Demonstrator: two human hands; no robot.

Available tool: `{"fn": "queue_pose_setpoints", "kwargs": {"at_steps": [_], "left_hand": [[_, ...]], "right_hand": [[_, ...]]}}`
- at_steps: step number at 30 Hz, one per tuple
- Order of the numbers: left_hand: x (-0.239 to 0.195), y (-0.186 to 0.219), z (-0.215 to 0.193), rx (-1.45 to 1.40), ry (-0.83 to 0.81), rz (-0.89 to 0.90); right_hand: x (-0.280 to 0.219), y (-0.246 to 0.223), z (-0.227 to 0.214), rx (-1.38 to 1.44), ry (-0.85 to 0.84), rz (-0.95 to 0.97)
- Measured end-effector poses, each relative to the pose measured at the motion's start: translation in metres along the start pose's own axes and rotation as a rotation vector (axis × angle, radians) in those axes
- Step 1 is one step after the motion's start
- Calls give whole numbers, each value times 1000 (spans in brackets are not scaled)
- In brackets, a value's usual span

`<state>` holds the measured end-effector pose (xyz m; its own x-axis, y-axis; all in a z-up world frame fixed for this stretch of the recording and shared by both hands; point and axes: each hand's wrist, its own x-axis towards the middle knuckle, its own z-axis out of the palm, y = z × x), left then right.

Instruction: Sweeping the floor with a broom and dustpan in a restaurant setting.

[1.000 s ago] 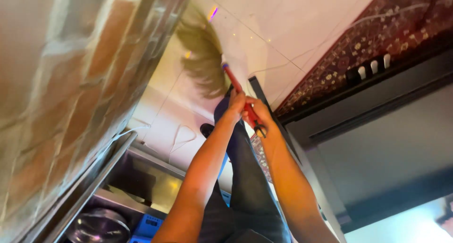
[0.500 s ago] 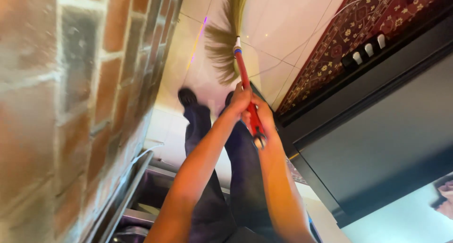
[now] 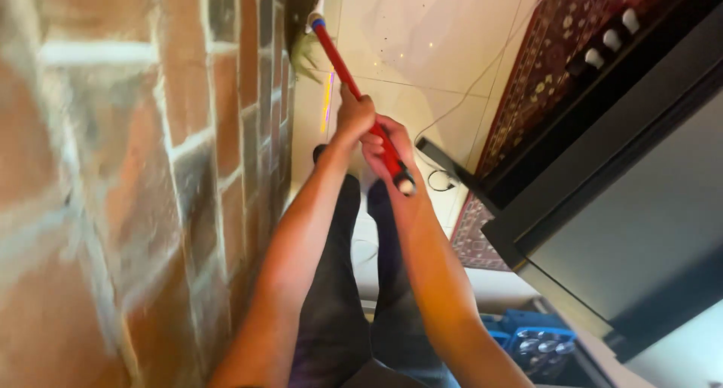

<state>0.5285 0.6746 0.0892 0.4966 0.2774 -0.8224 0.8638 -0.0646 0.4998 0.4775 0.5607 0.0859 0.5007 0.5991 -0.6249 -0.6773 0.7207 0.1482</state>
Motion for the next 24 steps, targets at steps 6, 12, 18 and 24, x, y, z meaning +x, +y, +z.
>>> {"fn": "queue_pose_setpoints", "kwargs": {"at_steps": [6,12,18,24], "left_hand": [[106,-98,64,104,-93,43],[56,-127,135,89,-214,104],[-33,-84,151,233,-230,22],[-103,1,127,416,-271,195]], "right_hand": [[23,-18,-46,97,230,-26],[-47,-42,-76,56,335,-121],[-126,-33,-51,153,321,-229],[-175,-25,35,274,230,-381]]}}
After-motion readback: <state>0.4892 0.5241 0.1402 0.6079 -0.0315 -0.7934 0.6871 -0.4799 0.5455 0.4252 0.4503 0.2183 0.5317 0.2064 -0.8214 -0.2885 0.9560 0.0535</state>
